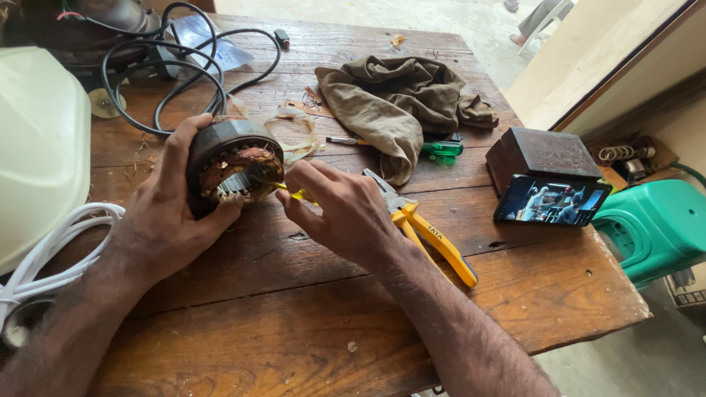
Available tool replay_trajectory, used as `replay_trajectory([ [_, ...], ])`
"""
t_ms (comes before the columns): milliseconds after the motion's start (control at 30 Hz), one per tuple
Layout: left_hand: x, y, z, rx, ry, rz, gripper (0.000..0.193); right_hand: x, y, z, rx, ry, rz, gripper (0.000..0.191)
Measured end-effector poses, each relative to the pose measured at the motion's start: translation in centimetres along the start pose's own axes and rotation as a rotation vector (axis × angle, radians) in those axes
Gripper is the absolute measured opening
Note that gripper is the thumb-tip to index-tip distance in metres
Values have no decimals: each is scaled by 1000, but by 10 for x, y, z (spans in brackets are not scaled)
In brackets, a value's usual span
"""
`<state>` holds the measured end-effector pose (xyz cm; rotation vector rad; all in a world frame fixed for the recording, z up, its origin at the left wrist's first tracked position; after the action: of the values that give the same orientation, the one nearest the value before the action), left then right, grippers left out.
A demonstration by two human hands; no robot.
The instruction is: The person uses a yellow-handled screwdriver to scrape and clean the interior of a cylindrical electrical motor component. They hold the motor with their left hand and work with the screwdriver in their right hand, repeatedly scraping the inner surface.
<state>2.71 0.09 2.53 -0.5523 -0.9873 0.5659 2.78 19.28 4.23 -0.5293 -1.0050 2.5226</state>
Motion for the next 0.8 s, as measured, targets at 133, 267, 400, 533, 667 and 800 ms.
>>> replay_trajectory([
  [133,2,-1,0,8,4,10,90,-5,-5,2,23,-31,-5,17],
  [267,3,0,1,2,2,4,90,-7,-5,3,18,-41,18,18],
  [400,3,-2,2,7,-4,14,90,-9,-8,3,31,-45,28,21],
  [533,5,-3,2,17,7,22,91,-11,-9,3,33,-36,31,21],
  [667,4,-4,2,22,-4,17,91,-11,-8,5,23,-52,45,19],
  [800,2,-2,2,13,6,11,91,-9,-7,6,15,-63,43,19],
])
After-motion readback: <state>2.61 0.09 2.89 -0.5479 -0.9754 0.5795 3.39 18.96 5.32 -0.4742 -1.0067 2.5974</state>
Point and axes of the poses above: each hand's wrist, its own z-axis towards the middle knuckle, its own y-axis out of the palm, x = y × z, the point moved 7 cm from there along z, towards the middle knuckle, and after that the axes turned 4 degrees about -y, right-handed, at the moved point
